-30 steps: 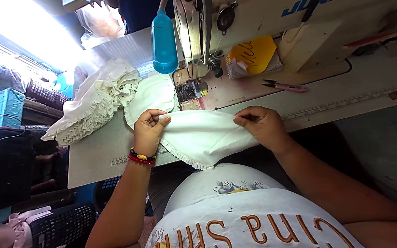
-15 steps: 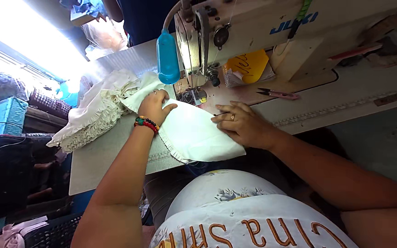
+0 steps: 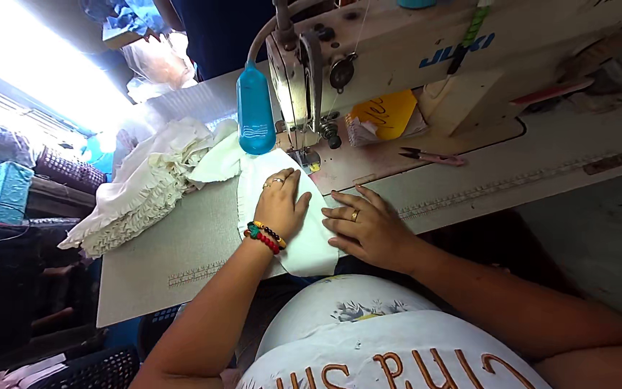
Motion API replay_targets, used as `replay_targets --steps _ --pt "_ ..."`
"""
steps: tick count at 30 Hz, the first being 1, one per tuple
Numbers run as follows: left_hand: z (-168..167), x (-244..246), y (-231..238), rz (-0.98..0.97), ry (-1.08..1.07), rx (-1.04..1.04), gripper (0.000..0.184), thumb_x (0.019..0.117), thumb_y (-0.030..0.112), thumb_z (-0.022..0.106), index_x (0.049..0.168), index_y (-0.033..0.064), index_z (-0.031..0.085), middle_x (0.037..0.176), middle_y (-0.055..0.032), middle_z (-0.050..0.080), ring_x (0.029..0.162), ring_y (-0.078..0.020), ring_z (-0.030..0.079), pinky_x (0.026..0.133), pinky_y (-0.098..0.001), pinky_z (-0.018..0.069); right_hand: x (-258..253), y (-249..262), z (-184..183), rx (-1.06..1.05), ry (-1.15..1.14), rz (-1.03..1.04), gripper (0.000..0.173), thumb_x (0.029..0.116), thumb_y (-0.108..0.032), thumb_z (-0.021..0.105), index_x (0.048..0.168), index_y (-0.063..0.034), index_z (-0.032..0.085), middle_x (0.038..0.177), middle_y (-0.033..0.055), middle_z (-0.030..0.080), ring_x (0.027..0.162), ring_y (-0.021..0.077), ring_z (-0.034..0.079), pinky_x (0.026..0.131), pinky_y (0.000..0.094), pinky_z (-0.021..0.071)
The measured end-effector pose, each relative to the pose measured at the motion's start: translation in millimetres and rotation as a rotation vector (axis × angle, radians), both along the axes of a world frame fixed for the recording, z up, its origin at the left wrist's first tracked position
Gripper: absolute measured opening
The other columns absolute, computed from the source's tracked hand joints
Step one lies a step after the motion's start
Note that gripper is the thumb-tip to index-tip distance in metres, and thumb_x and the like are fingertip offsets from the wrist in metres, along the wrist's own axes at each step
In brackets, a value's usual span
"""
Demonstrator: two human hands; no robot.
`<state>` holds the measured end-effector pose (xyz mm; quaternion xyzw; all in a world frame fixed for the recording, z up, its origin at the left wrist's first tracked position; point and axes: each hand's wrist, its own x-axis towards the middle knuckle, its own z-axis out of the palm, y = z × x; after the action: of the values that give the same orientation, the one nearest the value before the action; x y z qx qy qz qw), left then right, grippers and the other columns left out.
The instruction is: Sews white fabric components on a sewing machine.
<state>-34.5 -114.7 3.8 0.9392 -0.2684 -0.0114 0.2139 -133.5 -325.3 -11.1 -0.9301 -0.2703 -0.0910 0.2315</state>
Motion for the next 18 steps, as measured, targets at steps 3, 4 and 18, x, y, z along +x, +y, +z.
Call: replay_targets --steps 3,4,18 --pt "-2 22 5 -0.074 0.019 -0.027 0.051 0.1008 0.031 0.061 0.142 0.0017 0.059 0.148 -0.0177 0.056 0.141 -0.0354 0.048 0.119 -0.0511 0.0348 3 5 3 -0.041 0.055 -0.02 0.049 0.1057 -0.053 0.041 0.129 -0.0225 0.072 0.143 -0.0008 0.063 0.15 0.0266 0.039 0.122 0.0654 0.0165" --pt "-3 28 6 -0.09 0.019 -0.034 0.051 0.1 0.032 0.062 0.141 0.0019 0.06 0.147 -0.0172 0.057 0.14 -0.035 0.049 0.118 -0.0505 0.0352 4 6 3 -0.052 0.067 -0.026 0.051 0.1053 -0.055 0.04 0.13 -0.0234 0.071 0.144 -0.0012 0.062 0.15 0.0267 0.038 0.122 0.0657 0.0153" --pt "-8 56 7 -0.156 0.011 -0.1 0.056 0.0937 0.035 0.069 0.137 0.0005 0.063 0.143 -0.0173 0.059 0.134 -0.0334 0.055 0.113 -0.0519 0.0406 15 12 7 -0.093 0.123 -0.042 0.049 0.1046 -0.054 0.041 0.134 -0.026 0.069 0.15 -0.0033 0.057 0.153 0.0249 0.032 0.122 0.0697 0.008"
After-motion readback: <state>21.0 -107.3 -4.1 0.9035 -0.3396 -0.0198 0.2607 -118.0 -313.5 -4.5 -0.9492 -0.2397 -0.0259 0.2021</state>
